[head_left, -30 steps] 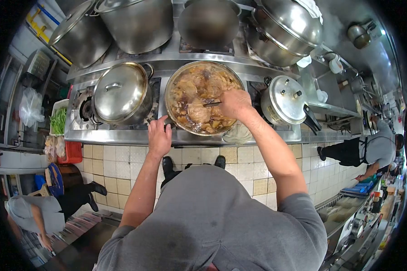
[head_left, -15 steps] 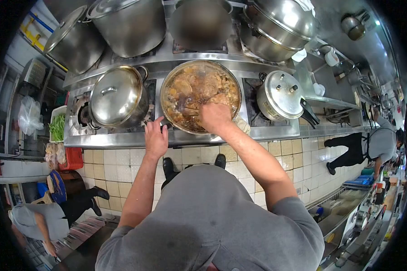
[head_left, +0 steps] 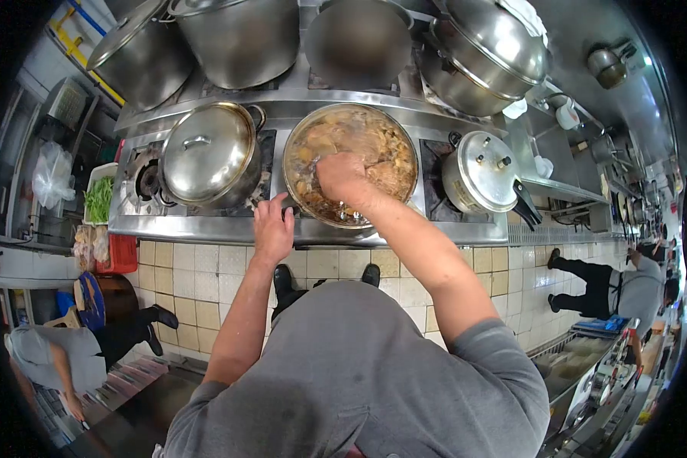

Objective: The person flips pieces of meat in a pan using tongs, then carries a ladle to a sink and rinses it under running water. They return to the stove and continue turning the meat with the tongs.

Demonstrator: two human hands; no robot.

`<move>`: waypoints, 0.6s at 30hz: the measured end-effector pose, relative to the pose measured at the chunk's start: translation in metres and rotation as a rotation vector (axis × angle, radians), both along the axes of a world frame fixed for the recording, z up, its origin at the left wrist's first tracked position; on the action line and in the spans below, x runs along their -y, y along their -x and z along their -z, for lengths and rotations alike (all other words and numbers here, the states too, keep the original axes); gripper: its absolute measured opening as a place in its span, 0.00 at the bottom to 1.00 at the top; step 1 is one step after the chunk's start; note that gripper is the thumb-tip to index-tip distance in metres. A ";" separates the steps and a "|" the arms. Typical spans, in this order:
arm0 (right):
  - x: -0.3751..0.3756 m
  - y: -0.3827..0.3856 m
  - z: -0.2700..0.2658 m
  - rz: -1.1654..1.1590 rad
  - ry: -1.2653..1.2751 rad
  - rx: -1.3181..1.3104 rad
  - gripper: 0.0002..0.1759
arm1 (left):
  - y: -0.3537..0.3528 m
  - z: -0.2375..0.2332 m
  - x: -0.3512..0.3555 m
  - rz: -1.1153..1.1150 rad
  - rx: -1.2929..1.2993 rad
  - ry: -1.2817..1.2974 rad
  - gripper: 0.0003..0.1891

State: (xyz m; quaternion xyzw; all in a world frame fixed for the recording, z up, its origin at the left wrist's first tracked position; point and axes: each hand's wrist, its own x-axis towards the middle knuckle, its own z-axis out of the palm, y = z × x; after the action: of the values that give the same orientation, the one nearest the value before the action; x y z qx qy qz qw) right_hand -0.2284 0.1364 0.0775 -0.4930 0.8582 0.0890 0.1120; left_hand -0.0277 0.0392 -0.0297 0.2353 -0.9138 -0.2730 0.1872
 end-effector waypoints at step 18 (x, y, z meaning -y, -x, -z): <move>-0.140 0.049 0.011 0.315 0.447 0.191 0.13 | 0.002 0.002 0.001 0.031 -0.047 0.029 0.21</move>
State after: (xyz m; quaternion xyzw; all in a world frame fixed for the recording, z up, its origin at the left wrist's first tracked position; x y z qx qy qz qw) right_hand -0.2771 0.2762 0.0668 -0.3721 0.9082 -0.1676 0.0932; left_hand -0.0296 0.0380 -0.0321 0.2119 -0.9165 -0.2680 0.2079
